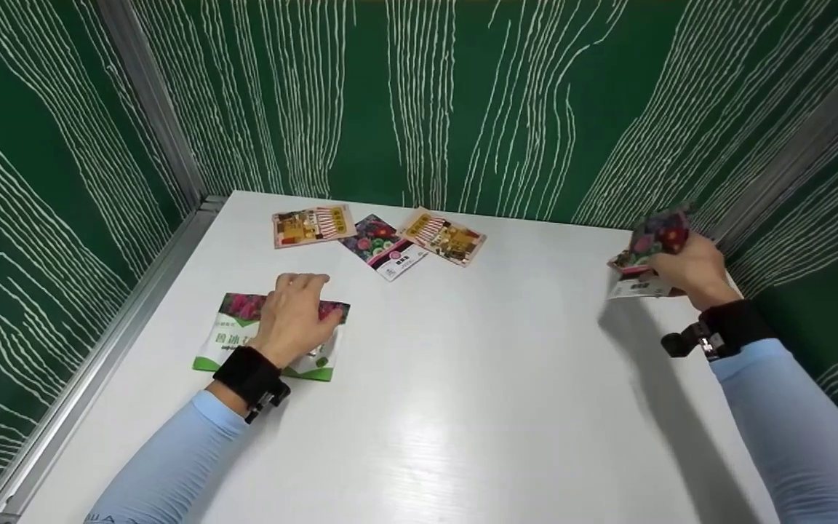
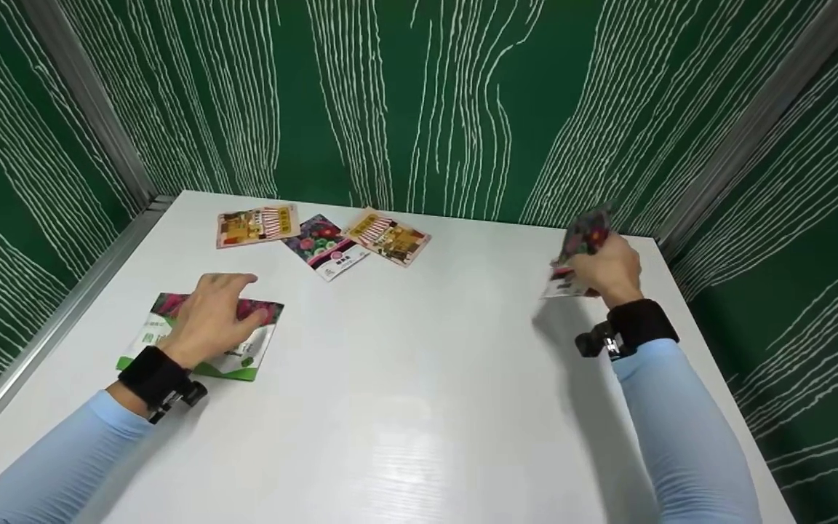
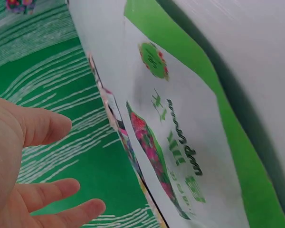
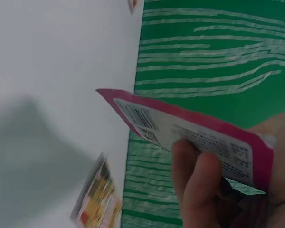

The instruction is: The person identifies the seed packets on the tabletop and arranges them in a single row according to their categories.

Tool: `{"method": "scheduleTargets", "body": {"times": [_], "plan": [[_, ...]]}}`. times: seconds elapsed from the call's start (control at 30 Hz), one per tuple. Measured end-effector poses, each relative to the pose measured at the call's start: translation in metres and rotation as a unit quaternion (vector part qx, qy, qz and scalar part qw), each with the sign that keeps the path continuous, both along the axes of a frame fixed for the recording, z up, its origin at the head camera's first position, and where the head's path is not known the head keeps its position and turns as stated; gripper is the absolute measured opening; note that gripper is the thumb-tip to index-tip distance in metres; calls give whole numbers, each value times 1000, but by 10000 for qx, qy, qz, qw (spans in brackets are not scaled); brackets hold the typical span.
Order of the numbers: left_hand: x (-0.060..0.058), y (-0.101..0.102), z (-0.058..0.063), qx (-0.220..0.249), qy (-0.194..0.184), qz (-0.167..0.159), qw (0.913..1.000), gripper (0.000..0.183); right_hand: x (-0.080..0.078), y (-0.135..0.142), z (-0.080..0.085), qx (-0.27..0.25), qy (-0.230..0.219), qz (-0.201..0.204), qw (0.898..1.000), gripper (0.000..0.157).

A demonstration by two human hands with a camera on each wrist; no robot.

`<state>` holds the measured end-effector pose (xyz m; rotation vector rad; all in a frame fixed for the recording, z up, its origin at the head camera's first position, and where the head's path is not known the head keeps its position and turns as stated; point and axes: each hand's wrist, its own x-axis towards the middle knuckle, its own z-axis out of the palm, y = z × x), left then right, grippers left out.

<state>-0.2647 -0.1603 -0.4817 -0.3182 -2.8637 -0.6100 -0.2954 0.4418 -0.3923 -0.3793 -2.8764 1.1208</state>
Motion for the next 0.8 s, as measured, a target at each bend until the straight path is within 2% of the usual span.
{"method": "scheduleTargets", "body": {"times": [0.17,0.37,0.6,0.8], "plan": [[-2,11,5,139,-111,-92,9998,61,-2,-32,9,-109,-15,271,9996,58],[-4,28,10,324,-245,-282,9988,63,0,-65,10,-267,-121,655,9974,61],[-8,48,15,481,-485,-462,9966,62,3,-101,11,-406,-259,1308,9902,62],[-9,66,20,673,-584,-734,9933,62,10,-131,8,-532,-139,1795,9822,56]]}}
